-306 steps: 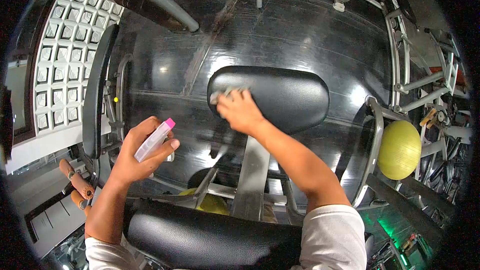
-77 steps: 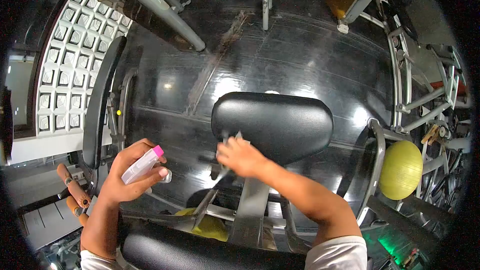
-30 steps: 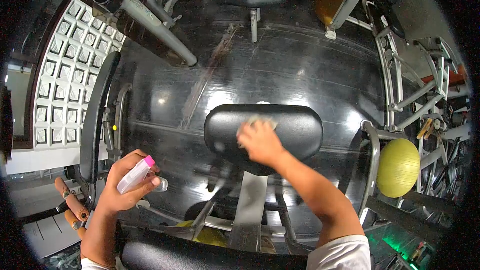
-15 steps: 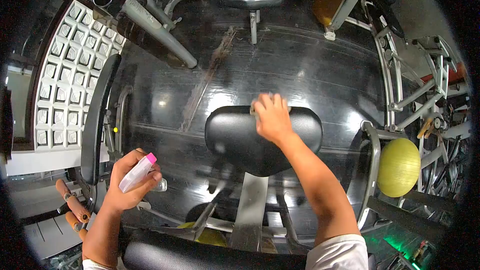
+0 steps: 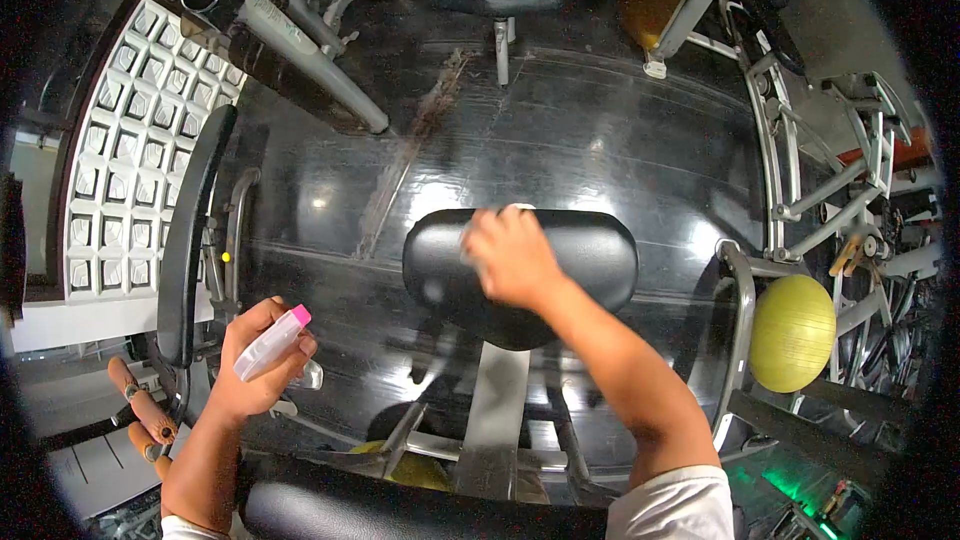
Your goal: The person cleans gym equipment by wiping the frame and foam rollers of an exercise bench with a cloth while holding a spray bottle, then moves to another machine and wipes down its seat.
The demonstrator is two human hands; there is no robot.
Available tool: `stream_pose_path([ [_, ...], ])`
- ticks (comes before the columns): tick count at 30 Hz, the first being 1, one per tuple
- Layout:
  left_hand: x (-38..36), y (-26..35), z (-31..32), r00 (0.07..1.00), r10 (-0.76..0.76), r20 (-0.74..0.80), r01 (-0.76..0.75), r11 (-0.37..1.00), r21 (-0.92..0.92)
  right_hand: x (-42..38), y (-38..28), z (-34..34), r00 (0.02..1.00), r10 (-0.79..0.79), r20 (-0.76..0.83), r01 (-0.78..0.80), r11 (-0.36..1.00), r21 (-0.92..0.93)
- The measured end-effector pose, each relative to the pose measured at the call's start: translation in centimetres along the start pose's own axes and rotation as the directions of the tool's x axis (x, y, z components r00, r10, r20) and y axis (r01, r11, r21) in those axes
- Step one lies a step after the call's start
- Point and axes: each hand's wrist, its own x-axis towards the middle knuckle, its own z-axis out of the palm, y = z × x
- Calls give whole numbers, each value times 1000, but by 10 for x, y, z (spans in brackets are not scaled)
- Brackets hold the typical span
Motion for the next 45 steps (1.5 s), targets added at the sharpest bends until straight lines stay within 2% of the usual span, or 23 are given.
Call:
stream_pose_path([
  [1,0,1,2,1000,23,8,-23,999,28,3,14,-3,993,78,-93,-80,997,-19],
  [2,2,2,4,999,53,13,-53,997,55,-1,29,5,987,143,-70,-144,989,-15],
  [4,2,-2,11,999,26,26,-27,998,59,-22,25,15,998,34,-48,-40,989,-145],
  [6,2,-2,13,999,-11,31,9,998,55,-48,1,14,978,-61,202,61,998,7],
  [8,3,1,14,997,-59,46,57,997,47,-74,-17,26,847,-294,443,285,954,89],
  [11,3,-7,13,999,21,47,-25,995,93,-103,-22,18,750,-507,425,425,861,279],
  [14,4,-4,14,999,-12,39,9,996,89,-65,2,-31,846,-155,510,104,986,128],
  [15,3,-4,15,999,-16,48,11,995,99,-64,17,-30,966,-2,258,-10,999,45],
  [16,4,-5,16,998,-15,62,8,994,111,-63,32,-29,988,149,-28,-149,989,-7],
  [17,6,-5,17,997,-9,73,-1,992,124,-55,48,-29,972,222,-76,-225,974,-33],
  [18,6,-6,20,997,-15,76,7,993,117,-50,57,-26,949,289,-125,-297,953,-52],
  [21,6,-7,22,995,-51,83,43,994,102,-59,48,12,962,249,-110,-269,935,-233],
  [22,6,-6,22,993,-74,87,65,993,97,-61,29,13,964,257,-65,-264,945,-190],
  [24,6,-6,23,991,-90,95,82,992,92,-68,-8,20,995,74,73,-71,996,-47],
  [25,6,-7,23,992,-84,97,75,993,95,-71,-26,22,971,-24,239,8,998,68],
  [27,6,-5,24,991,-88,101,79,993,90,-88,-54,45,900,-280,334,245,959,145],
  [30,6,-4,23,986,-130,100,125,991,57,-106,-56,74,808,-521,275,469,851,235],
  [33,3,-6,22,983,-154,98,152,988,29,-69,-32,20,883,-363,296,277,914,295],
  [34,4,-3,21,983,-146,109,142,989,40,-53,-16,7,913,-236,333,147,951,271],
  [35,4,-2,21,984,-136,119,131,990,52,-48,2,-10,992,-123,-2,117,943,312],
  [37,2,-3,22,975,-173,141,172,985,15,-48,44,-19,970,111,-218,-91,991,101],
  [40,2,-1,24,977,-133,169,122,990,69,-72,84,-15,869,467,-165,-482,873,-72],
  [45,-1,-1,25,966,-137,220,99,980,175,-84,77,-3,830,534,-160,-530,845,66],
])
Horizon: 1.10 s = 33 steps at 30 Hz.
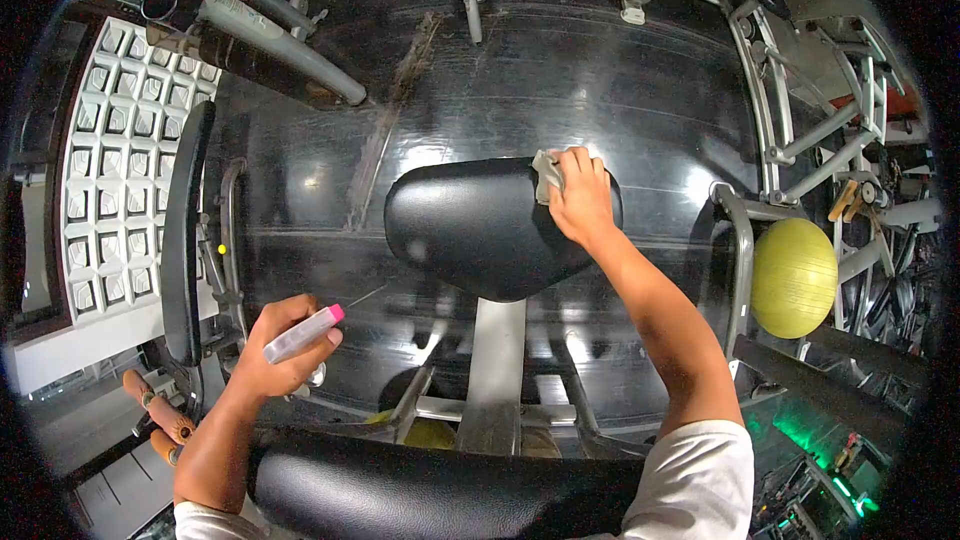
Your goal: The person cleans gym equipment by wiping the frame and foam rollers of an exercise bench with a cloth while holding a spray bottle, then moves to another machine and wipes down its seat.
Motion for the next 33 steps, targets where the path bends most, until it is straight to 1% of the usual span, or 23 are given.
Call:
stream_pose_path([
  [2,0,7,0,999,-53,5,53,998,28,6,-2,1,999,39,3,-39,999,21],
  [5,3,4,5,999,31,-12,-31,999,43,7,-3,1,999,50,-21,-49,998,33],
  [8,0,9,1,995,-77,62,72,994,78,7,-3,3,998,52,-29,-51,998,39],
  [9,0,9,2,998,-34,46,30,996,86,8,-4,2,998,55,-30,-54,998,44],
  [11,2,7,3,998,56,21,-58,993,107,4,-12,5,998,-44,-53,44,999,2],
  [12,3,5,3,998,64,9,-65,992,106,2,-19,7,994,-93,-63,92,996,-20],
  [14,5,1,4,997,78,-17,-76,992,101,-10,-41,20,976,-217,27,217,976,15],
  [15,4,1,5,997,74,-24,-72,993,89,-20,-64,17,949,-295,114,297,955,3],
  [16,4,3,5,997,73,-30,-71,994,79,-33,-86,23,904,-389,178,400,916,-34],
  [17,4,4,5,997,72,-38,-69,995,69,-45,-99,38,802,-460,380,477,877,54],
  [18,4,4,4,998,59,-37,-56,996,72,-60,-113,43,672,-600,434,576,792,203],
  [19,3,4,3,998,44,-37,-41,996,74,-88,-114,59,570,-725,387,714,670,202],
  [20,3,3,2,999,28,-38,-25,997,75,-114,-107,85,475,-805,355,737,584,339],
  [21,4,2,1,998,42,-43,-38,996,78,-126,-102,93,358,-866,347,794,479,375],
  [22,4,1,0,998,52,-44,-49,995,83,-114,-108,75,391,-793,468,696,587,413],
  [23,2,-2,0,997,56,-48,-52,995,82,-98,-110,56,393,-708,586,585,685,434],
  [25,-1,0,-3,998,29,-61,-24,997,75,-43,-95,37,542,-572,616,586,783,211],
  [26,2,2,-2,998,29,-57,-25,997,75,-18,-69,28,691,-605,395,587,789,181],
  [27,2,2,0,998,25,-53,-21,997,73,4,-44,11,827,-530,188,524,848,84],
  [28,2,2,1,999,21,-50,-17,997,76,17,-22,-1,926,-371,72,375,926,-54],
  [29,3,3,0,999,18,-49,-13,996,84,25,-5,-9,975,-210,-72,195,967,-166],
  [31,3,4,1,998,34,-50,-30,997,76,23,16,-15,999,13,-33,-20,972,-232],
  [33,3,4,3,998,47,-45,-43,996,78,4,16,-8,999,-49,-12,46,983,-177],
])
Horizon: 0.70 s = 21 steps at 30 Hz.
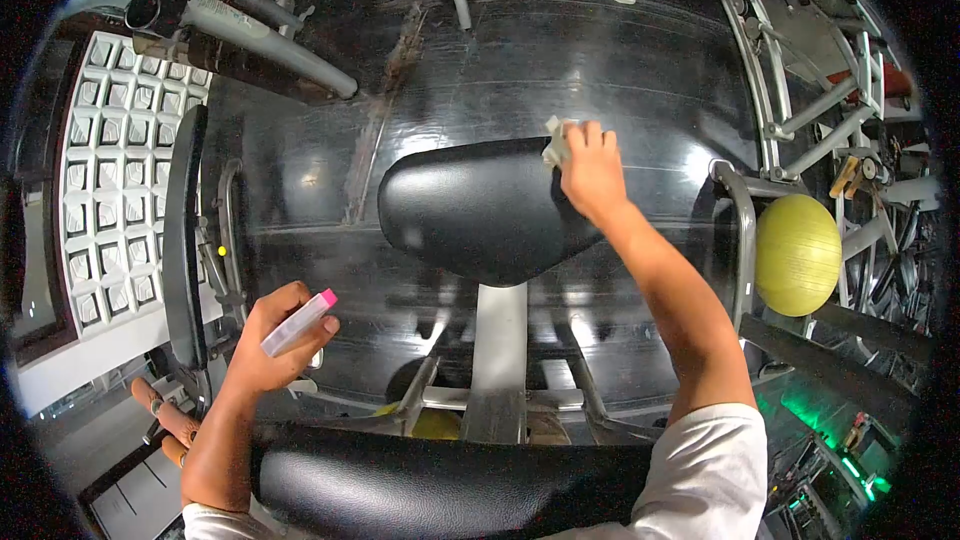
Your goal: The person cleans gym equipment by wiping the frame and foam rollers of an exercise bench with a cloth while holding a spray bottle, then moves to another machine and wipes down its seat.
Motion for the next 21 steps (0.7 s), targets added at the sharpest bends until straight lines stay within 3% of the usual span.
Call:
stream_pose_path([
  [3,0,-2,1,1000,24,19,-24,1000,8,-32,-30,-1,981,-190,35,186,978,94],
  [5,1,-3,1,997,65,29,-65,998,1,-58,-61,-2,925,-335,179,311,939,150],
  [6,1,-3,1,998,60,27,-60,998,-6,-74,-69,12,864,-480,150,463,876,137],
  [8,0,-4,2,999,40,25,-40,999,-16,-94,-89,23,727,-653,213,616,757,218],
  [10,0,-5,2,998,17,52,-17,1000,-2,-94,-101,28,626,-768,138,747,641,177],
  [12,0,-6,4,998,12,67,-10,1000,-20,-68,-93,26,581,-766,276,740,638,213],
  [13,0,-6,6,997,19,73,-16,999,-40,-46,-89,15,630,-700,337,669,709,222],
  [14,0,-7,7,996,28,80,-23,998,-60,-29,-68,22,737,-654,171,611,752,246],
  [16,0,-10,5,996,50,75,-46,998,-50,-3,-39,11,936,-352,4,348,928,132],
  [19,1,-6,3,997,48,62,-46,998,-34,11,-9,-1,998,49,36,-50,998,47],
  [21,2,-4,4,997,45,57,-43,999,-29,2,-7,-2,992,-17,121,15,1000,19],
])
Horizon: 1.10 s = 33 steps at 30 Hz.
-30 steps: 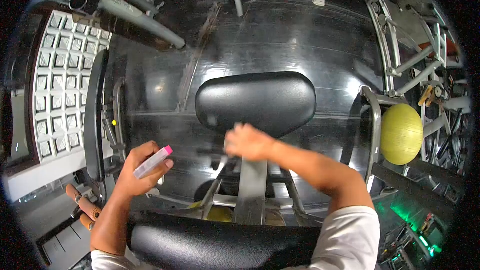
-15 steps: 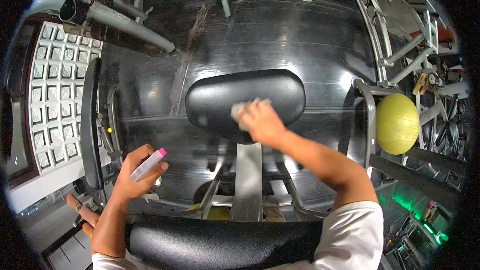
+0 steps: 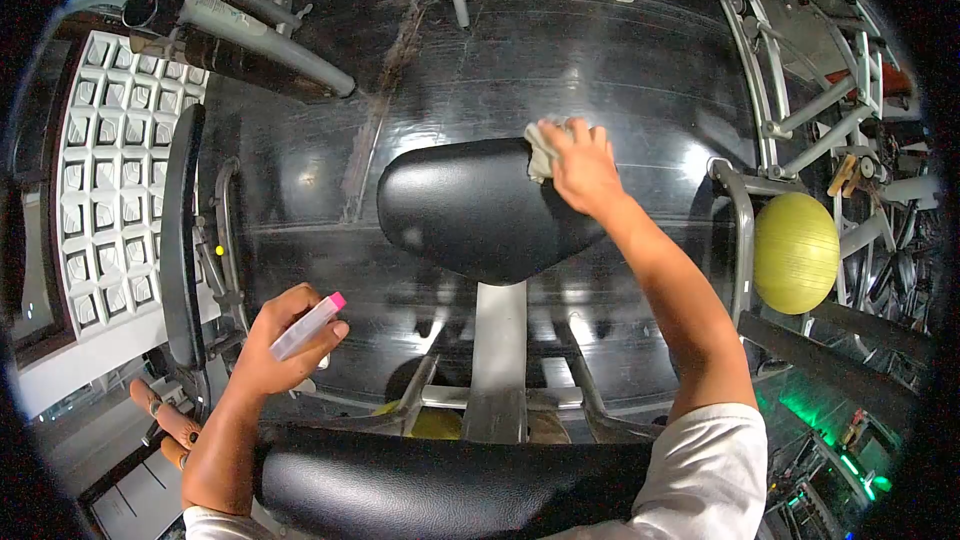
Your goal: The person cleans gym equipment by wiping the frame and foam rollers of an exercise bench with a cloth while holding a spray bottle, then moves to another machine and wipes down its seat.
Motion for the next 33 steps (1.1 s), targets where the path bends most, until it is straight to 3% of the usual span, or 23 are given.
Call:
stream_pose_path([
  [5,2,-1,1,1000,6,22,-7,1000,18,-3,-35,-9,1000,-1,11,2,999,-46],
  [9,2,-2,3,999,44,11,-44,999,13,-27,-51,20,980,-196,14,195,978,81],
  [11,2,0,2,999,44,19,-45,999,13,-55,-74,20,908,-413,78,414,910,-2],
  [13,2,-1,3,999,45,22,-45,999,12,-85,-88,40,783,-609,129,610,792,35],
  [15,2,-2,1,999,39,21,-40,999,12,-97,-96,45,620,-769,155,775,631,32],
  [16,2,-3,0,999,31,20,-31,999,11,-92,-93,44,593,-790,156,797,603,25],
  [17,1,-3,-1,1000,18,17,-18,1000,9,-82,-82,42,581,-809,88,809,586,51],
  [19,1,-1,-3,1000,18,21,-17,1000,-3,-63,-62,36,690,-693,209,692,716,87],
  [22,-1,5,-3,1000,-17,15,18,999,-44,-24,-30,15,925,-379,23,379,919,-105],
  [23,-1,5,-2,999,-33,16,34,998,-60,-17,-19,15,960,-277,-50,269,955,-125],
  [26,-1,1,-2,1000,4,15,-3,999,-48,-13,-26,14,983,-163,-86,157,985,-71],
  [27,-2,1,-2,1000,-5,15,6,999,-45,-20,-35,22,982,-163,-94,160,986,-34],
  [29,0,1,-3,1000,-19,20,20,999,-38,-40,-56,25,948,-316,43,317,948,-19],
  [31,-1,3,-2,999,-34,27,35,998,-43,-64,-83,21,836,-466,289,481,877,22],
  [33,0,4,-3,999,-34,28,35,998,-47,-85,-94,31,683,-698,215,700,710,77],
])
